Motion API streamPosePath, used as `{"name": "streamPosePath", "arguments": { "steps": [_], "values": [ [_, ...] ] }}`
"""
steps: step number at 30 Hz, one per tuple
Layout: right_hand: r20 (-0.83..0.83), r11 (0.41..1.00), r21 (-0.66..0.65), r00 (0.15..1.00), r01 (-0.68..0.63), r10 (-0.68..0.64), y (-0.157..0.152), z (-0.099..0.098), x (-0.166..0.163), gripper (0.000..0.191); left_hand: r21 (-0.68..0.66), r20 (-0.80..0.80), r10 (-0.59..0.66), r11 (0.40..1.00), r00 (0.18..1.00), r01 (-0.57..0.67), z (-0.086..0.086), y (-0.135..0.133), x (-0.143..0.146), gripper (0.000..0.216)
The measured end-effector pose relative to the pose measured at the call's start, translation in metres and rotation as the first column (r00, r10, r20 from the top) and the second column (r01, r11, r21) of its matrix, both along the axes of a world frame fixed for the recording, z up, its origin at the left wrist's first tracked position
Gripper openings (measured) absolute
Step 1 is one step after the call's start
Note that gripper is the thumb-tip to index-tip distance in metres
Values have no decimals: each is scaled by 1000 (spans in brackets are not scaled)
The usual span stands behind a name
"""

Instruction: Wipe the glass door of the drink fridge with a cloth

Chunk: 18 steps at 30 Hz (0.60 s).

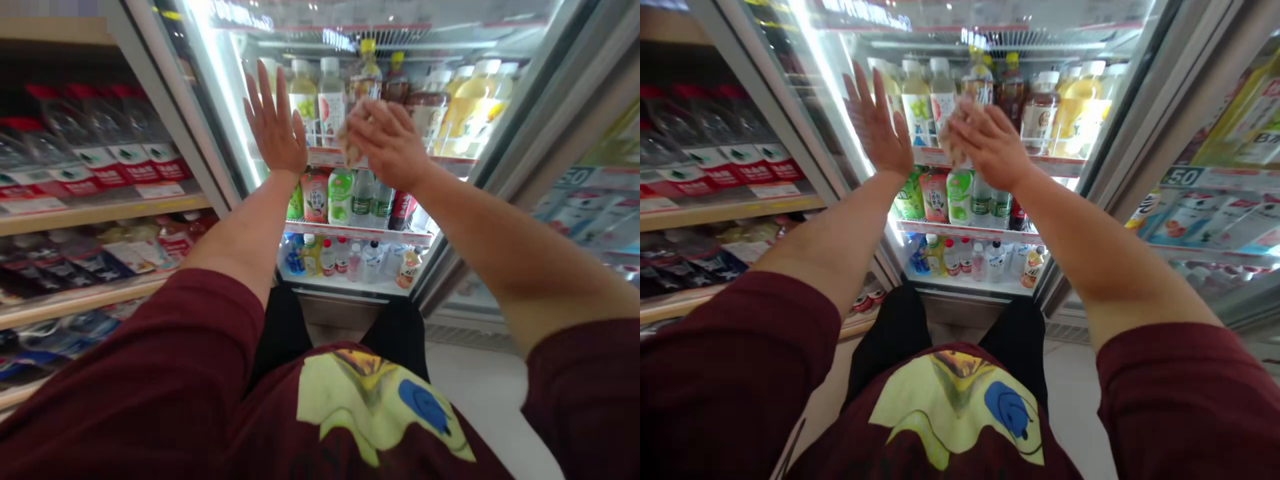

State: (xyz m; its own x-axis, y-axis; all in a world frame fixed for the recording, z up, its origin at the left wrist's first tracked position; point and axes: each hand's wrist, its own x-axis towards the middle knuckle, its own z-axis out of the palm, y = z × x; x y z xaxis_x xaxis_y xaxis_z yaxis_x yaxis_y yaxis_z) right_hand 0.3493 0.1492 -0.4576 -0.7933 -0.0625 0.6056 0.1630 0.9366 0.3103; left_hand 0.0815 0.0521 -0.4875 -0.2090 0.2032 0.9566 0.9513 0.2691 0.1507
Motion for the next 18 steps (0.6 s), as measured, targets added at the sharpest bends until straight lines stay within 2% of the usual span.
{"name": "streamPosePath", "arguments": {
  "steps": [2, 3, 4, 6, 9, 11, 13, 15, 16, 18],
  "values": [
    [177, 997, 31, 982, -77, 70, -3, 0, -2, 60, 0, -6, 81, 997, 997, -81, 0, 0, 2, 68],
    [198, 995, 45, 977, -94, 84, -4, 4, -2, 59, -3, -8, 121, 993, 993, -122, 0, 0, 3, 69],
    [168, 994, 60, 983, -88, 76, -5, 10, -1, 59, -6, -12, 149, 989, 989, -149, 0, 0, 3, 69],
    [-2, 996, 85, 1000, -23, 23, -6, 20, 1, 58, -1, -31, 155, 988, 987, -155, 0, 1, 2, 67],
    [-237, 994, 64, 969, 90, -73, -11, 18, 2, 57, 9, -56, 114, 993, 992, -114, -1, 2, 0, 64],
    [-168, 995, 67, 984, 75, -63, -14, 7, 0, 54, 19, -41, 79, 997, 996, -78, -1, 3, -2, 64],
    [43, 996, 93, 999, -18, 14, -15, -3, -4, 51, 21, -16, 22, 1000, 1000, -22, -2, 3, -2, 66],
    [211, 987, 117, 974, -113, 86, -13, -2, -5, 49, 16, 2, -25, 1000, 1000, 25, -2, 2, -2, 67],
    [230, 984, 124, 968, -129, 98, -11, 3, -5, 50, 11, 3, -32, 999, 999, 32, -2, 2, -1, 67],
    [130, 988, 128, 989, -91, 74, -8, 15, -2, 54, 2, 1, -5, 1000, 1000, 5, -1, 1, 0, 67]
  ]
}}
